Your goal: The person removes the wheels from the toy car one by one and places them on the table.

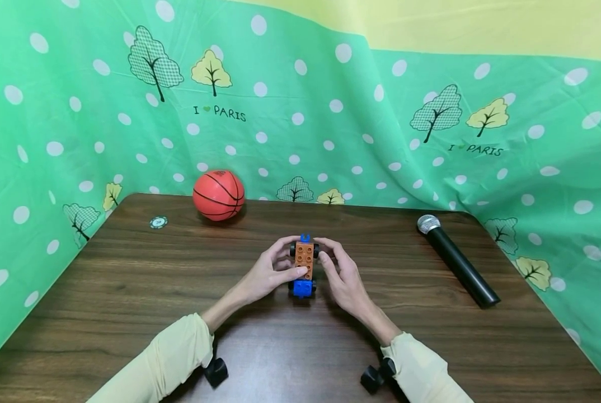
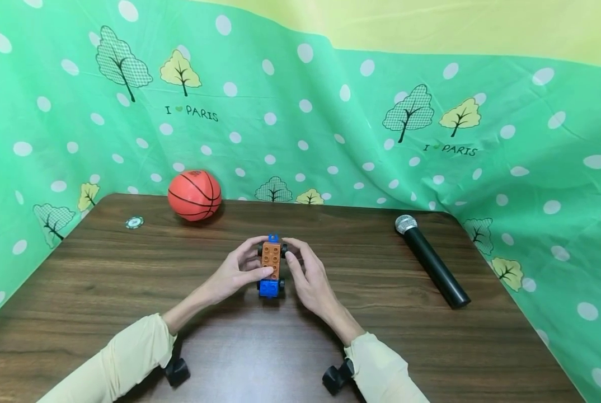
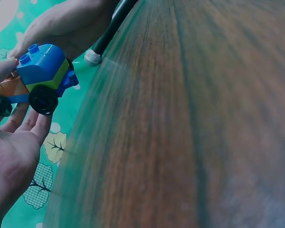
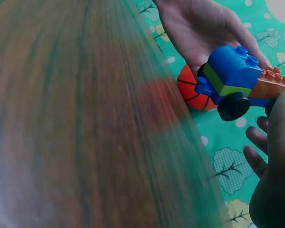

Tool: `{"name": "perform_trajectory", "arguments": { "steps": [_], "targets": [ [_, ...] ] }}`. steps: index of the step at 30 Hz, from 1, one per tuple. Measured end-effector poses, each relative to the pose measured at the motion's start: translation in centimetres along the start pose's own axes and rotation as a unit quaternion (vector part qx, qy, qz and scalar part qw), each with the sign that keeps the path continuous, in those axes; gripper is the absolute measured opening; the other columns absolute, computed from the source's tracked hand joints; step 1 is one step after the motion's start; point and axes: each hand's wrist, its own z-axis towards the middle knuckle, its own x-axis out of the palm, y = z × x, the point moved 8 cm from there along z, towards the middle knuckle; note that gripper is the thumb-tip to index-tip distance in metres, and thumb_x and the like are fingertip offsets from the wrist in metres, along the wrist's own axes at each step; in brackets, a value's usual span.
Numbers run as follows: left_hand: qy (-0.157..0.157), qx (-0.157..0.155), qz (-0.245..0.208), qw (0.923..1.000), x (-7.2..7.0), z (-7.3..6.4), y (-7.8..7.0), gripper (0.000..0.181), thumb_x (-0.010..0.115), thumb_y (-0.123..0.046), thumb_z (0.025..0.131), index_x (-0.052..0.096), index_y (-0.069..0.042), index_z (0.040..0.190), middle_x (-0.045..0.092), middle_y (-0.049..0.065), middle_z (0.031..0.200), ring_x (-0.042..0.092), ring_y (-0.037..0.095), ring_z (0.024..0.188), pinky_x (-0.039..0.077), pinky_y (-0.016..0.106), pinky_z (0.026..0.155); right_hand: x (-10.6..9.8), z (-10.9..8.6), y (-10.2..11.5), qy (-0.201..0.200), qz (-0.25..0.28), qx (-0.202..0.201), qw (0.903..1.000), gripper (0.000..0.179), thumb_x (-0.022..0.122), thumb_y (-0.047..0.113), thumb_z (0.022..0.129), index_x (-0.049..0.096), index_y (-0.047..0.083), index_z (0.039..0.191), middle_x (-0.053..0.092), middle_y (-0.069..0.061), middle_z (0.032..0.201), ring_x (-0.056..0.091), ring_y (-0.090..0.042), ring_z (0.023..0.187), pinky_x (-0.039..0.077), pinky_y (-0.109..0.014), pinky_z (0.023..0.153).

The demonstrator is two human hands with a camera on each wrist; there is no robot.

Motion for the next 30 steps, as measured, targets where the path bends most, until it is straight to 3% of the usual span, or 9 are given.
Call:
{"name": "perform_trajectory", "arguments": {
  "steps": [4, 11, 18, 25, 30],
  "targets": [
    [0.004, 0.000, 0.002, 1.0000, 0.1, 0.0, 0.0, 0.059, 0.069, 0.001, 0.096, 0.043, 0.002, 0.149, 0.064, 0.022, 0.125, 0.067, 0.023, 0.095, 0.057, 0.033, 0.086, 0.4, 0.0, -0.2, 0.005, 0.012, 0.022, 0.9997, 0.035, 0.049, -0.005, 0.106, 0.055, 0.002, 0.140, 0.064, -0.013, 0.106, 0.060, -0.032, 0.089, 0.052, -0.032, 0.078],
    [0.015, 0.000, 0.008, 0.9999, 0.5, -0.2, 0.2, 0.058, 0.070, 0.000, 0.096, 0.043, 0.003, 0.148, 0.063, 0.021, 0.124, 0.067, 0.024, 0.095, 0.057, 0.032, 0.086, 0.8, -0.1, -0.5, 0.010, 0.025, 0.051, 0.9983, 0.030, 0.046, 0.002, 0.110, 0.058, 0.003, 0.137, 0.066, -0.013, 0.125, 0.061, -0.022, 0.109, 0.052, -0.036, 0.094],
    [0.007, -0.001, 0.006, 1.0000, 0.4, -0.2, 0.4, 0.056, 0.070, -0.001, 0.096, 0.045, 0.003, 0.146, 0.064, 0.021, 0.124, 0.067, 0.023, 0.093, 0.057, 0.032, 0.085, 1.3, -0.5, -1.0, 0.007, 0.060, 0.070, 0.9957, 0.029, 0.046, 0.006, 0.111, 0.056, 0.003, 0.137, 0.065, -0.014, 0.120, 0.060, -0.022, 0.105, 0.051, -0.030, 0.089],
    [-0.002, 0.009, -0.001, 1.0000, 0.4, -0.1, 0.0, 0.053, 0.071, 0.001, 0.094, 0.048, 0.004, 0.142, 0.065, 0.018, 0.120, 0.067, 0.023, 0.093, 0.058, 0.032, 0.082, 1.4, -0.5, -0.7, -0.034, 0.107, 0.051, 0.9923, 0.026, 0.046, -0.002, 0.108, 0.051, -0.005, 0.134, 0.061, -0.017, 0.107, 0.057, -0.016, 0.095, 0.049, -0.027, 0.079],
    [-0.001, 0.003, -0.006, 1.0000, 0.5, -0.1, 0.0, 0.053, 0.071, 0.002, 0.094, 0.047, 0.005, 0.141, 0.064, 0.019, 0.121, 0.068, 0.023, 0.094, 0.058, 0.033, 0.083, 1.6, -0.6, -0.9, -0.044, 0.137, 0.060, 0.9878, 0.025, 0.044, -0.001, 0.109, 0.047, -0.007, 0.133, 0.062, -0.017, 0.110, 0.059, -0.013, 0.098, 0.050, -0.024, 0.080]
  ]
}}
